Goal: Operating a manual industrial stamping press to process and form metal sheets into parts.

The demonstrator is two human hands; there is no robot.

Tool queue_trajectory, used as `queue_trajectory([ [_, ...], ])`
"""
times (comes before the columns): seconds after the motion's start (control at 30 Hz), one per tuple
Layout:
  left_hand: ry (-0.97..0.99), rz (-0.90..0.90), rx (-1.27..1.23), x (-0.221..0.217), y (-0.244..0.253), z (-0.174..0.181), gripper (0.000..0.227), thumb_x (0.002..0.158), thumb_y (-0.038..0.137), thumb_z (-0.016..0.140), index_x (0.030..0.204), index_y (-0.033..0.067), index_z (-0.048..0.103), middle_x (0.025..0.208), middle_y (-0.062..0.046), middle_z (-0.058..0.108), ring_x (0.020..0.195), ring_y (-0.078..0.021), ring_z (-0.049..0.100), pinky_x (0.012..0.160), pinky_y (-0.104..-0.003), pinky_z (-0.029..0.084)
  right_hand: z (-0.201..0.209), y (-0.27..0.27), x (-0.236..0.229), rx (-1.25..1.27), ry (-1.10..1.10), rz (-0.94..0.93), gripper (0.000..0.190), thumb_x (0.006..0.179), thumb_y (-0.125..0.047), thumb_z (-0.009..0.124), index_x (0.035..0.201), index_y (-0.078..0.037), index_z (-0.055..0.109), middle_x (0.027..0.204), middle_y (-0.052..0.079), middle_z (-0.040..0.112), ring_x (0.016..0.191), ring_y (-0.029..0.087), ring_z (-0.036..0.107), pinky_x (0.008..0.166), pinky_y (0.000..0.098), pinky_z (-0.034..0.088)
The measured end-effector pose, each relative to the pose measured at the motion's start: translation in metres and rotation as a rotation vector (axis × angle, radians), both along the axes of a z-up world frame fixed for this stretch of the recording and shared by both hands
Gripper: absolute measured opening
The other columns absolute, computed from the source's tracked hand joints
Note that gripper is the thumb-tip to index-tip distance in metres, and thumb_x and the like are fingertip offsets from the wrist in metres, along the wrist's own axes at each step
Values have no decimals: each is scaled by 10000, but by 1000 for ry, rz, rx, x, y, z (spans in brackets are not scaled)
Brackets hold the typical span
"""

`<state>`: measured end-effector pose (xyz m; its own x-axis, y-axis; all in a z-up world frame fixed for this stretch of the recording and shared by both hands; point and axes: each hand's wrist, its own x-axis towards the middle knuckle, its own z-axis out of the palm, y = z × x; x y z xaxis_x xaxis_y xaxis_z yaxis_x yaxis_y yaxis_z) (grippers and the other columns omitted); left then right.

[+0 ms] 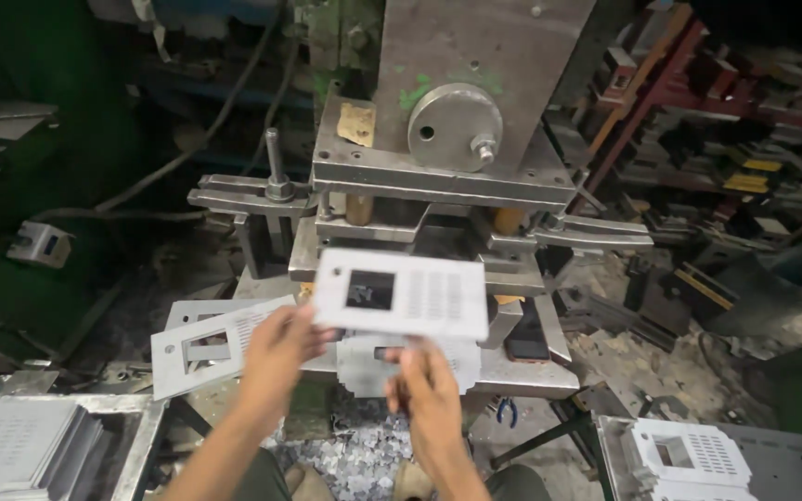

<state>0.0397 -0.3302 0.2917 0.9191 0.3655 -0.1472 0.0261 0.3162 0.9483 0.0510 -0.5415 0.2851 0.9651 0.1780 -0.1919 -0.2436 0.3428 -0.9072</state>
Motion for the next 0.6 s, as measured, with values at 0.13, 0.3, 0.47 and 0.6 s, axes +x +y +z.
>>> queue_trajectory([
  [0.13, -95, -12, -236, 44, -36, 19, 390, 1023, 303, 565, 1148, -61, 621, 1128, -198, 713, 1037, -263, 722, 916, -360, 592, 25, 12, 47, 50, -159, -93, 314, 1014, -266, 527, 1210, -28, 590, 1036, 100, 721, 624, 135, 629, 496, 270, 484],
  [0.3, -84, -61, -419, 28, -42, 35, 426, 1005, 293, 558, 1206, -81, 589, 1283, -254, 698, 1129, -312, 699, 1017, -415, 567, 23, 21, 156, -147, -117, -118, 262, 1039, -207, 496, 1133, 19, 590, 891, 128, 733, 557, 178, 653, 410, 296, 444],
  [0.47, 274, -200, -184, -34, -16, -8, 528, 946, 364, 583, 1342, 20, 641, 1322, -162, 741, 1247, -275, 691, 1096, -416, 514, 45, 16, 199, -624, -163, -99, 276, 986, -103, 521, 954, 134, 659, 795, 150, 756, 476, 143, 615, 363, 291, 414],
  [0.6, 508, -78, -263, -72, 40, -102, 533, 947, 376, 602, 1374, 60, 640, 1351, -143, 736, 1278, -292, 670, 1121, -459, 466, 36, 6, 219, -433, -106, -47, 215, 927, -72, 491, 929, 68, 655, 757, 149, 712, 456, 156, 547, 342, 307, 306],
])
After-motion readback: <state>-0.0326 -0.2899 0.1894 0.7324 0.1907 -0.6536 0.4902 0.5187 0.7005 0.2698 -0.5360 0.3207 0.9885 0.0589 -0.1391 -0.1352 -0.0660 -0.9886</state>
